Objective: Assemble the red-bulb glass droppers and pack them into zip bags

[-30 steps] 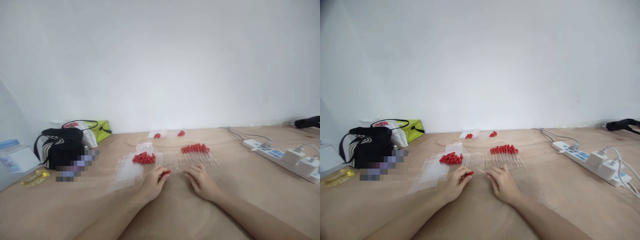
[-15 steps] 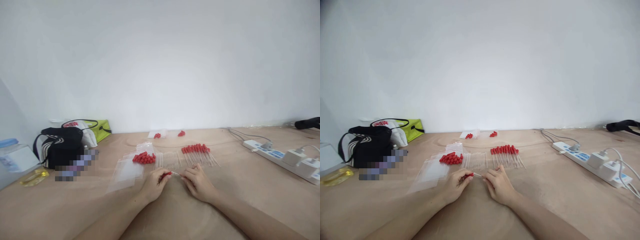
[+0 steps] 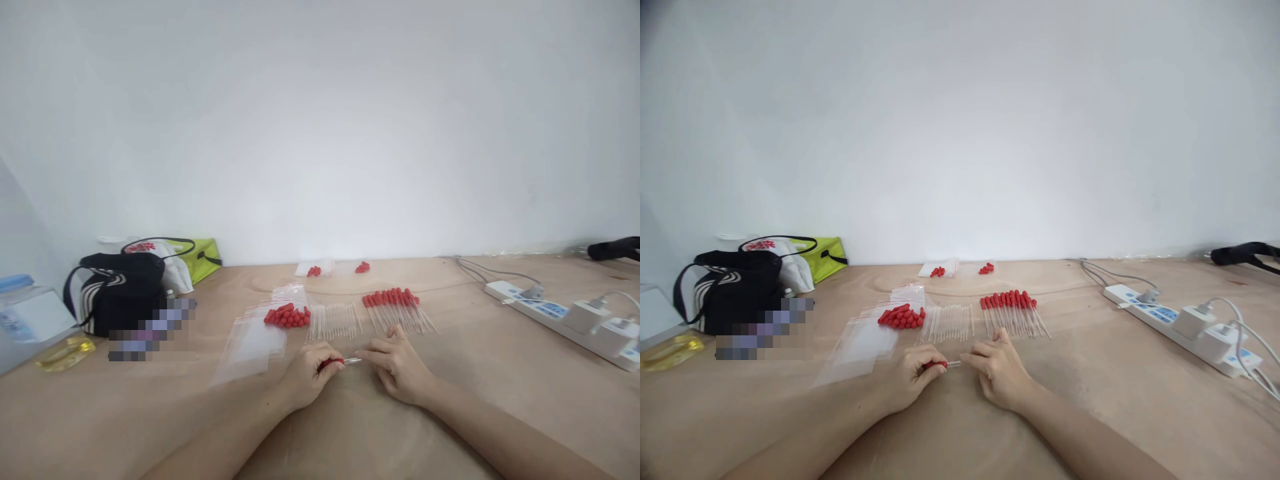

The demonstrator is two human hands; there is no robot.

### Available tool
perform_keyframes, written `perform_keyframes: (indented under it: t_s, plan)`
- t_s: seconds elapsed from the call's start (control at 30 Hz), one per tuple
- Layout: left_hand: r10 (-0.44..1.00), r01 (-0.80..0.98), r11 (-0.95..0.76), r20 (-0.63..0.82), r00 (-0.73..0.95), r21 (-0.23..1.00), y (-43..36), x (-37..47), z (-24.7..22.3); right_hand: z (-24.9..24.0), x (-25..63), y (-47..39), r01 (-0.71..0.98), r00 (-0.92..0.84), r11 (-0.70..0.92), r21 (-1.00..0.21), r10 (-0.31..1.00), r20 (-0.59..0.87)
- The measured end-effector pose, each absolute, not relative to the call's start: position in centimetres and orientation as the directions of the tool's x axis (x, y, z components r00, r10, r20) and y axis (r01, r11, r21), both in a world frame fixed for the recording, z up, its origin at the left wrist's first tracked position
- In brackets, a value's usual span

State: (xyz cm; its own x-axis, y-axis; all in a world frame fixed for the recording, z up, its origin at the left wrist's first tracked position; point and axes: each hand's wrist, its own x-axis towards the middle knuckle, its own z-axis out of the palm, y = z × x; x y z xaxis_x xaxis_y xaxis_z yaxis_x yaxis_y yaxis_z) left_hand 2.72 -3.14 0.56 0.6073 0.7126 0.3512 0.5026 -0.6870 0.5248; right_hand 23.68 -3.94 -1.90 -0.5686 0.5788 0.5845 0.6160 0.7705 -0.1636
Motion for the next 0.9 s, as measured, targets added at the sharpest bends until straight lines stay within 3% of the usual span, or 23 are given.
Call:
perform_keyframes:
  t_s: [0.27,0.67,0.77,0.9]
  plan:
    - [0.654,0.494,-0.748,0.365,0.663,0.443,-3.4,2.6,0.4,-2.1,22.4,-5.0,0.646,-0.506,0.723,-0.246,0.647,0.570]
    - [0.636,0.491,-0.765,0.372,0.676,0.417,-3.3,2.6,0.1,-1.8,21.5,-5.1,0.641,-0.492,0.674,-0.369,0.729,0.477]
    - [0.653,0.517,-0.751,0.348,0.672,0.411,-2.9,2.5,0.3,-1.6,21.5,-5.1,0.685,-0.506,0.668,-0.292,0.724,0.470]
    - [0.648,0.510,-0.751,0.322,0.690,0.419,-2.4,2.2,0.4,-1.2,21.7,-5.2,0.739,-0.583,0.673,-0.044,0.670,0.459]
